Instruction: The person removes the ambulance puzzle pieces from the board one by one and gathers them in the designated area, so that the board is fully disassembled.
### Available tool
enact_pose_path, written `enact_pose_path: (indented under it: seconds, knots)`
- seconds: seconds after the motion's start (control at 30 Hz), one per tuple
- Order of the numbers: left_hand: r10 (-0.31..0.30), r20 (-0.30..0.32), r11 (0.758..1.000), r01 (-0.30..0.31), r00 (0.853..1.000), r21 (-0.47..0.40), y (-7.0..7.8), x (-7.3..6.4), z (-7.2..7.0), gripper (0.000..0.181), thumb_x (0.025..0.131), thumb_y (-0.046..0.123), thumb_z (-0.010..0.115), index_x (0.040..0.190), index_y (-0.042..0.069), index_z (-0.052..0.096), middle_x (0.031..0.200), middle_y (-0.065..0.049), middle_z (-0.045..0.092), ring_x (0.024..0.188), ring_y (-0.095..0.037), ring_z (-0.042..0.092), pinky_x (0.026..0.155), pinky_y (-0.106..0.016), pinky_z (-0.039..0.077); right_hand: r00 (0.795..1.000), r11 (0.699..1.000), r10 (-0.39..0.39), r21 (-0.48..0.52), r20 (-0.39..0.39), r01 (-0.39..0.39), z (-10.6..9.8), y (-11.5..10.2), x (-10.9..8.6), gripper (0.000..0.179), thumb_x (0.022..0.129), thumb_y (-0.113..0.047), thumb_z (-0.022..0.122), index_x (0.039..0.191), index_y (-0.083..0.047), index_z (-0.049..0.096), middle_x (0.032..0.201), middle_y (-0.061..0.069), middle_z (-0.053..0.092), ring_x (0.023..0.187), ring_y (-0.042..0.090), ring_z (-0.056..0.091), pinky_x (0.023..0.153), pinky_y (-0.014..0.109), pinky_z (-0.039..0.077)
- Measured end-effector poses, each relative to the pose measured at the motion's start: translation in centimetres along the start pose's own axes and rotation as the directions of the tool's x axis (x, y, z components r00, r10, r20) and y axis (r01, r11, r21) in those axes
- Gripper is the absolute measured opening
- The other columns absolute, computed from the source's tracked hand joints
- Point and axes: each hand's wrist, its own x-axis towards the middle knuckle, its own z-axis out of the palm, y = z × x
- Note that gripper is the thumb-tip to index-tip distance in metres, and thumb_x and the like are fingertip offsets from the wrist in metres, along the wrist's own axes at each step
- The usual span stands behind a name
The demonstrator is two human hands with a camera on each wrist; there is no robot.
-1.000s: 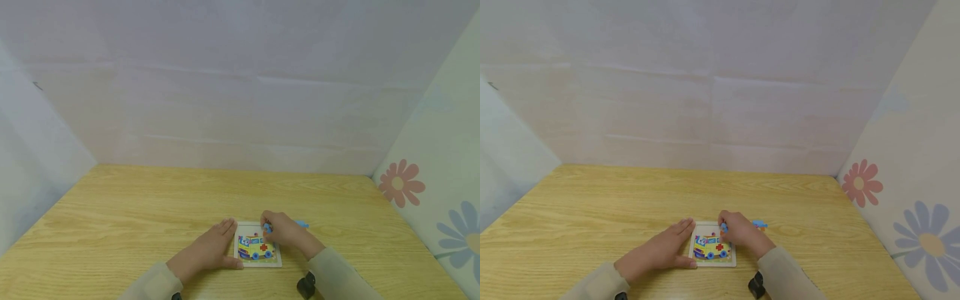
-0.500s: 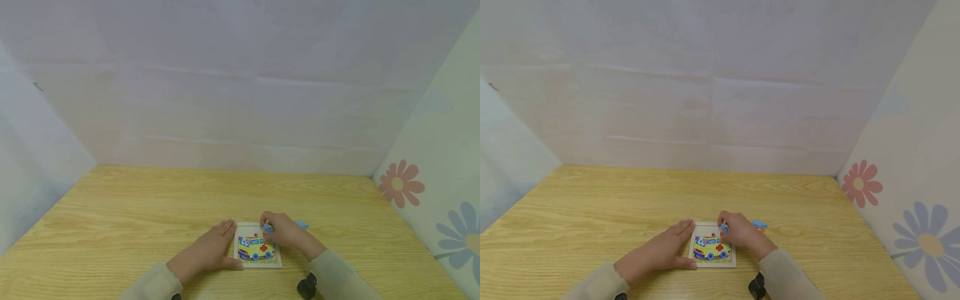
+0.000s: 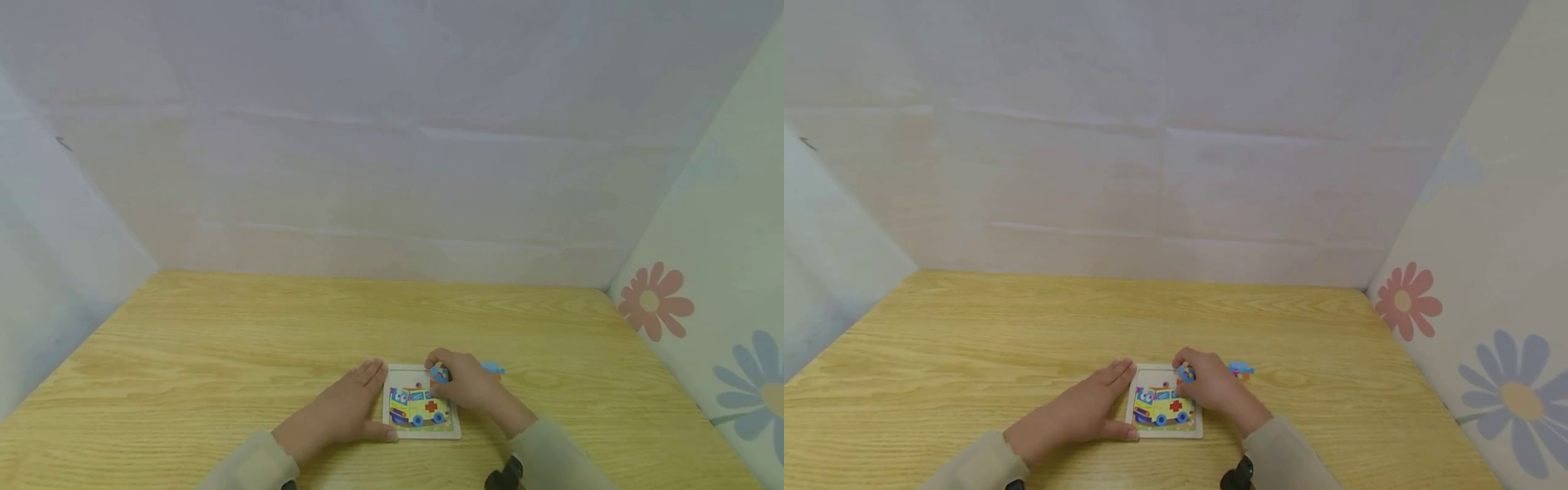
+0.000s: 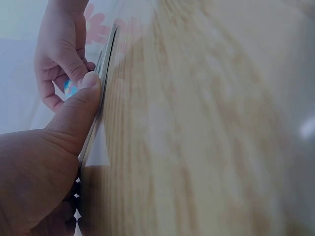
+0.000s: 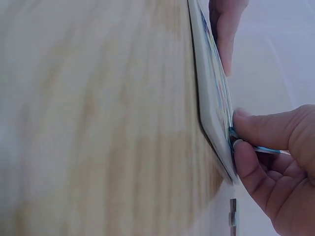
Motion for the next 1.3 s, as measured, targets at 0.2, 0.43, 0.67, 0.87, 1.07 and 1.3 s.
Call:
enact_pose_path:
  seconds: [0.2, 0.43, 0.67, 0.87, 1.07, 1.3]
  knots:
    - [0.003, 0.002, 1.000, -0.003, 1.000, 0.003, 0.04, -0.01, -0.03, 0.106, 0.073, 0.072, 0.054, 0.143, -0.003, 0.026, 0.151, -0.020, 0.022, 0.139, -0.034, 0.021, 0.112, -0.047, 0.023, 0.998, 0.996, 0.045, 0.076, -0.051, -0.041, 0.20, 0.35, -0.21, 0.031, 0.086, -0.015, 0.066, 0.117, -0.015, 0.059, 0.082, 0.000, 0.057, 0.070, 0.013, 0.045, 0.059, 0.024, 0.039]
    - [-0.001, 0.001, 1.000, 0.001, 1.000, 0.001, -0.01, 0.12, 0.08, 0.107, 0.073, 0.072, 0.053, 0.144, -0.003, 0.026, 0.151, -0.019, 0.021, 0.140, -0.033, 0.020, 0.113, -0.046, 0.022, 0.981, 0.955, 0.145, 0.277, -0.128, -0.105, 0.42, 0.53, -0.37, 0.031, 0.083, -0.012, 0.070, 0.109, -0.012, 0.054, 0.063, 0.001, 0.047, 0.056, 0.012, 0.041, 0.048, 0.020, 0.034]
    - [0.001, -0.002, 1.000, -0.001, 1.000, -0.003, 0.12, 0.07, -0.05, 0.105, 0.074, 0.070, 0.055, 0.143, -0.003, 0.027, 0.151, -0.020, 0.022, 0.139, -0.034, 0.020, 0.113, -0.046, 0.023, 0.969, 0.905, 0.201, 0.407, -0.144, -0.127, 0.73, 1.03, -0.20, 0.023, 0.084, -0.009, 0.068, 0.105, -0.008, 0.059, 0.059, 0.000, 0.046, 0.055, 0.012, 0.048, 0.050, 0.020, 0.043]
    - [-0.002, 0.004, 1.000, 0.002, 1.000, -0.001, 0.05, 0.11, 0.00, 0.105, 0.074, 0.070, 0.055, 0.143, -0.003, 0.027, 0.151, -0.019, 0.022, 0.140, -0.033, 0.020, 0.113, -0.046, 0.023, 0.951, 0.828, 0.266, 0.542, -0.155, -0.143, 0.89, 1.01, -0.20, 0.022, 0.089, -0.007, 0.060, 0.111, -0.002, 0.061, 0.070, 0.003, 0.056, 0.061, 0.013, 0.054, 0.057, 0.023, 0.051]
    - [-0.001, 0.006, 1.000, 0.001, 1.000, -0.005, 0.03, 0.05, -0.07, 0.105, 0.074, 0.071, 0.055, 0.143, -0.003, 0.027, 0.151, -0.019, 0.022, 0.140, -0.033, 0.020, 0.113, -0.046, 0.022, 0.920, 0.751, 0.344, 0.643, -0.187, -0.150, 0.79, 0.77, -0.22, 0.025, 0.088, -0.002, 0.059, 0.113, 0.002, 0.060, 0.074, 0.005, 0.061, 0.061, 0.014, 0.055, 0.056, 0.022, 0.049]
    - [0.005, 0.003, 1.000, -0.005, 1.000, 0.000, -0.01, -0.08, -0.12, 0.105, 0.074, 0.071, 0.054, 0.143, -0.004, 0.027, 0.151, -0.020, 0.022, 0.139, -0.034, 0.020, 0.113, -0.046, 0.022, 0.915, 0.692, 0.366, 0.707, -0.171, -0.145, 0.52, 0.60, -0.49, 0.023, 0.089, -0.004, 0.058, 0.110, 0.004, 0.058, 0.082, 0.007, 0.066, 0.065, 0.012, 0.054, 0.055, 0.019, 0.047]
